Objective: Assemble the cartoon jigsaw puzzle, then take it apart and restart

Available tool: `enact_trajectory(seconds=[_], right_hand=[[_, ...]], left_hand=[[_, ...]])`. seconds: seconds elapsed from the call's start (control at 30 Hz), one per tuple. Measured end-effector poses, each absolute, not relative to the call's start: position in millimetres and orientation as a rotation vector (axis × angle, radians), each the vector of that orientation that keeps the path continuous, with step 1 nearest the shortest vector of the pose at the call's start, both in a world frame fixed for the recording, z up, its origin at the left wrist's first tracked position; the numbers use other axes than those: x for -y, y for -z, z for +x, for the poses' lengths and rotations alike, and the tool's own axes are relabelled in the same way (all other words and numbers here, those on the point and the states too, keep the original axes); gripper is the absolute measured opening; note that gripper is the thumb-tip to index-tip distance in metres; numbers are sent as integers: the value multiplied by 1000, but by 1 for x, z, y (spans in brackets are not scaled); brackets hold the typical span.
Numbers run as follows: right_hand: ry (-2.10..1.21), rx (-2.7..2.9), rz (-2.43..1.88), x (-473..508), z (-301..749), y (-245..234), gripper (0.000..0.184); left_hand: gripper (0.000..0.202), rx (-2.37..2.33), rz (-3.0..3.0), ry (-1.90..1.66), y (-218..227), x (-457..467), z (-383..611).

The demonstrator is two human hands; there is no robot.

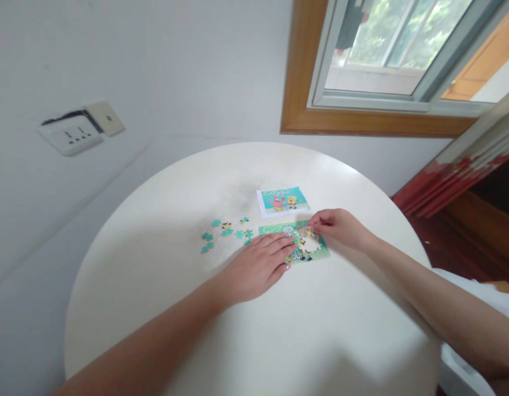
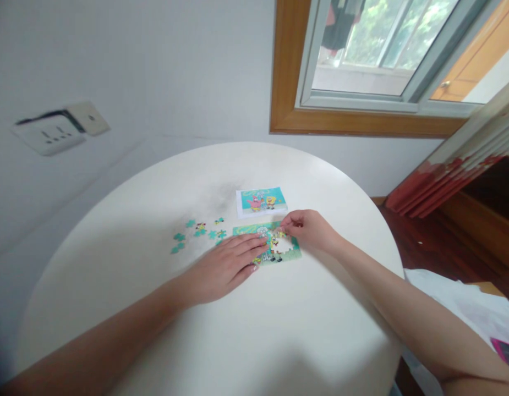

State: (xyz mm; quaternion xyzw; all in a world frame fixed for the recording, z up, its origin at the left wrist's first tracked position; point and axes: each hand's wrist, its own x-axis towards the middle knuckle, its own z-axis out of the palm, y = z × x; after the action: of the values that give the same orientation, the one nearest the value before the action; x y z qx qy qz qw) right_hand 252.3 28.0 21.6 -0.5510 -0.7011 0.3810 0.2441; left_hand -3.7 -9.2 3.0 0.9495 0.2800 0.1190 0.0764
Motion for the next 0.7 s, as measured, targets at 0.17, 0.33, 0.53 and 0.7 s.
enact_trajectory(seconds=[0.17, 0.33, 0.53, 0.7], right_hand=[[-815, 2033, -1545, -20, 247, -20, 21], [-665, 2124, -1555, -19, 244, -14, 16], [-589, 2192, -1489, -18, 244, -12, 14], [-497, 2239, -1424, -18, 242, -11, 10]], left_hand=[[40, -825, 2848, -365, -1, 7, -4], [40, -816, 2850, -353, 0, 6, -4], [40, -810, 2851, -354, 1, 5, -4], [41, -813, 2858, -332, 1, 5, -4]])
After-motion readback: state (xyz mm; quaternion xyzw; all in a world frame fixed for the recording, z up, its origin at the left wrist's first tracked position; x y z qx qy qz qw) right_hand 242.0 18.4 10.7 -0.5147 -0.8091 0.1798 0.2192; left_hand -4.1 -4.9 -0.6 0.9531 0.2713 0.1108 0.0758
